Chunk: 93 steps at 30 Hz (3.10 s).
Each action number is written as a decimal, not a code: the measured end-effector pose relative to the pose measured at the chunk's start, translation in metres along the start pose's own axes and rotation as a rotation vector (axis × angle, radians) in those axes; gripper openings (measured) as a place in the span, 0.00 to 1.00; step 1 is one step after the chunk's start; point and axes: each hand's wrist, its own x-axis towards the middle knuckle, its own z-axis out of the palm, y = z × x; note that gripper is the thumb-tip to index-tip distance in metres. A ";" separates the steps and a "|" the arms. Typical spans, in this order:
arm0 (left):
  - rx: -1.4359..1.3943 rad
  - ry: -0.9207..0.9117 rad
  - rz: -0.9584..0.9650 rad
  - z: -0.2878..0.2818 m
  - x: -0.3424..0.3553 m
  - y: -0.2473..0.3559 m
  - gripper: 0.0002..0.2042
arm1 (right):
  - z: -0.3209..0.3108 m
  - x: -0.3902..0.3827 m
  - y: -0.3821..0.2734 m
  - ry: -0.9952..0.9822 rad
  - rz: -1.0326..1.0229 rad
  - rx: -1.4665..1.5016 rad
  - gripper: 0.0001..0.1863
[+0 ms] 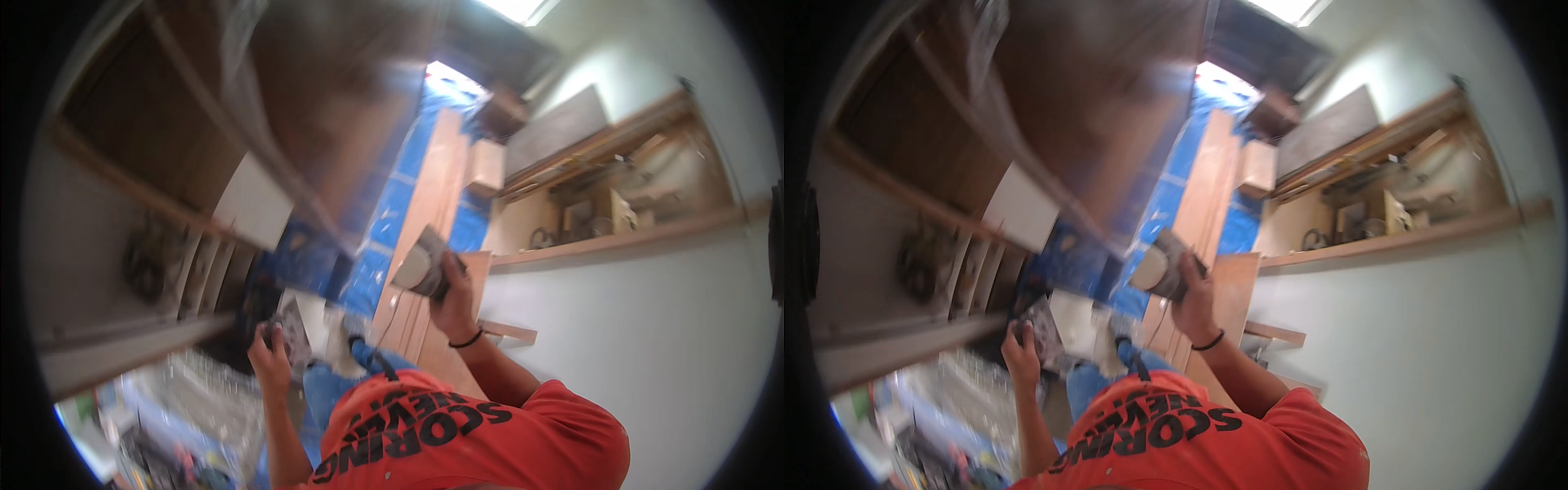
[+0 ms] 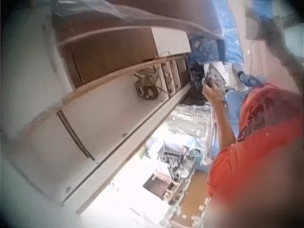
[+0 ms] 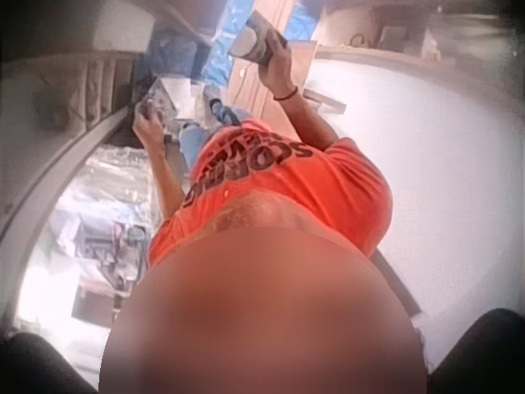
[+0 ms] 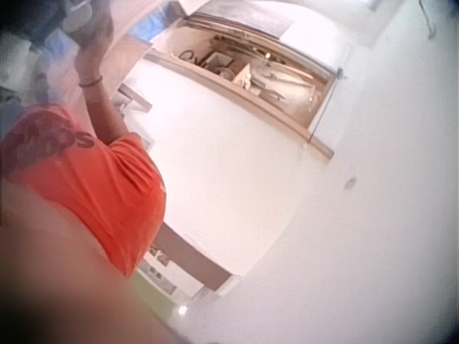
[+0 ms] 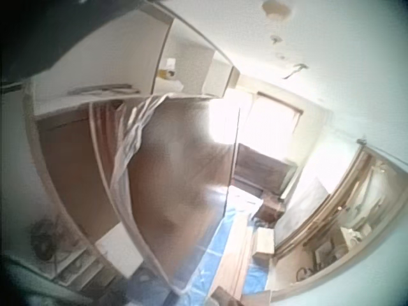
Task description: The person applies plaster to the ceiling using a trowel and hawk. They repeatedly scoop plaster from the hawk and spread it onto the ceiling surface, smoothing the material in place.
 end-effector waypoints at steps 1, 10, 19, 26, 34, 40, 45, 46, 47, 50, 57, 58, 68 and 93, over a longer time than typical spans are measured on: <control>0.060 0.050 -0.083 -0.005 -0.007 -0.013 0.16 | -0.008 0.006 0.007 -0.023 0.070 -0.009 0.19; 0.011 0.204 -0.715 -0.056 -0.170 -0.172 0.16 | -0.102 0.032 0.057 0.132 0.348 -0.126 0.15; -0.082 0.309 -1.013 -0.029 -0.359 -0.313 0.15 | -0.159 0.010 0.064 0.182 0.478 -0.433 0.19; 0.006 0.229 -1.136 -0.019 -0.445 -0.339 0.15 | -0.177 -0.017 0.090 0.227 0.495 -0.347 0.19; 0.010 0.244 -1.195 -0.043 -0.463 -0.375 0.20 | -0.187 -0.024 0.084 0.262 0.444 -0.325 0.18; 0.309 0.091 -0.994 -0.060 -0.412 -0.465 0.27 | -0.208 0.015 0.086 0.140 0.386 -0.414 0.17; 0.604 0.201 -0.729 -0.146 -0.323 -0.561 0.31 | -0.237 0.078 0.088 -0.052 0.379 -0.527 0.16; 0.680 0.287 -0.805 -0.177 -0.295 -0.568 0.31 | -0.242 0.095 0.084 -0.246 0.164 -0.905 0.16; 0.633 0.342 -0.578 -0.207 -0.279 -0.563 0.33 | -0.247 0.112 0.080 -0.408 -0.019 -1.120 0.18; 1.087 0.415 -0.502 -0.281 -0.239 -0.527 0.36 | -0.273 0.178 0.094 -0.211 0.271 -0.677 0.16; 0.848 1.237 -0.588 0.004 -0.352 -0.532 0.33 | -0.457 0.317 0.317 -0.406 0.524 -0.590 0.17; 0.721 1.266 -0.676 0.091 -0.363 -0.555 0.31 | -0.491 0.315 0.340 -0.330 0.628 -0.458 0.17; -0.984 1.934 -1.084 0.434 -0.535 -0.561 0.12 | -0.568 0.299 0.315 -0.282 1.034 -0.583 0.21; -1.596 1.567 -1.077 0.656 -0.377 -0.683 0.23 | -0.235 0.237 0.839 -1.554 0.851 -1.401 0.32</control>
